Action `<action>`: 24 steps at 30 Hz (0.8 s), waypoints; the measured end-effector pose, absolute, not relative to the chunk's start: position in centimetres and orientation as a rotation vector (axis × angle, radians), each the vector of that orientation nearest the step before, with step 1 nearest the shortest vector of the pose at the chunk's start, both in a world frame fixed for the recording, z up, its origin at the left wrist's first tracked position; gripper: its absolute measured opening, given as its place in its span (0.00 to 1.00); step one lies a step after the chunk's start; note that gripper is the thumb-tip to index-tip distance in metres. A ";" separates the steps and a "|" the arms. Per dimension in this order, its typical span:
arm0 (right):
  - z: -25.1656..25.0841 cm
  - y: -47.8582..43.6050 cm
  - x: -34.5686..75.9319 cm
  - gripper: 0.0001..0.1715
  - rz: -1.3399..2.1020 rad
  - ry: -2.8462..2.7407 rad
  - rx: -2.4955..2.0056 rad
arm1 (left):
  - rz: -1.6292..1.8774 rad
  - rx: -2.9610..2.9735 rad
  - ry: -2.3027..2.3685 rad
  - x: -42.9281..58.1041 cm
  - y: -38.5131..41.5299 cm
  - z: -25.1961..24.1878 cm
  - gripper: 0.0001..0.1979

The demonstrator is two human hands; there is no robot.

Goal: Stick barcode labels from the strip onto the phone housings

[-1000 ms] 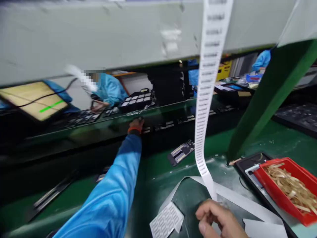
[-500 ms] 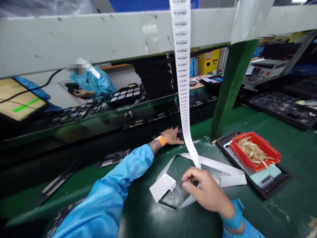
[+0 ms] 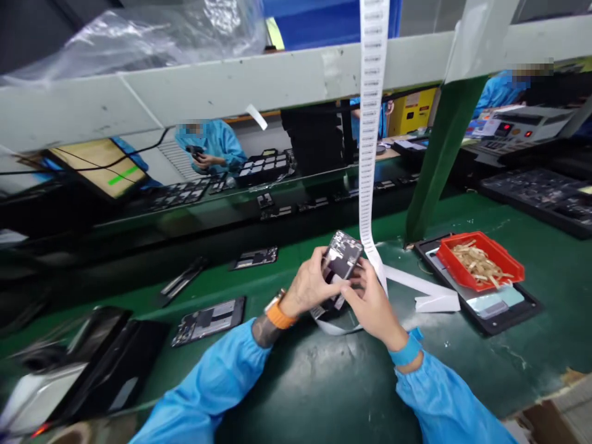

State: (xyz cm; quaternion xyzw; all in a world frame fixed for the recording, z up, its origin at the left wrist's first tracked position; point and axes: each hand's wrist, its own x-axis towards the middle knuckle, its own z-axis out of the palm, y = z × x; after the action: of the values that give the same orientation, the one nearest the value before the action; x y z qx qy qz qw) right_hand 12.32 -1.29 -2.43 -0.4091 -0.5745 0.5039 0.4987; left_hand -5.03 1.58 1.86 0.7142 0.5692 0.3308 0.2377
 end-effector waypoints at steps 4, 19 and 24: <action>-3.1 -1.3 10.4 0.28 1.165 -1.458 -1.074 | 1.015 1.776 1.380 -4.9 -2.3 1.1 0.40; -2.5 -3.1 10.3 0.23 0.677 -1.706 -1.208 | 1.184 0.599 0.936 -4.4 -1.0 -1.4 0.15; -2.3 -3.2 10.1 0.07 0.130 -1.947 -1.012 | 1.054 0.400 0.744 -4.9 -1.5 -0.3 0.18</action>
State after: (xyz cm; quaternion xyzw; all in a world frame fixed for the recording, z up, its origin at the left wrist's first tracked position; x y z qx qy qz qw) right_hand 10.06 -3.22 -2.34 -0.4100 -0.7890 0.0528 0.4545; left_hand -4.91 -1.54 -0.27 0.1853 0.3445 0.4876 0.7805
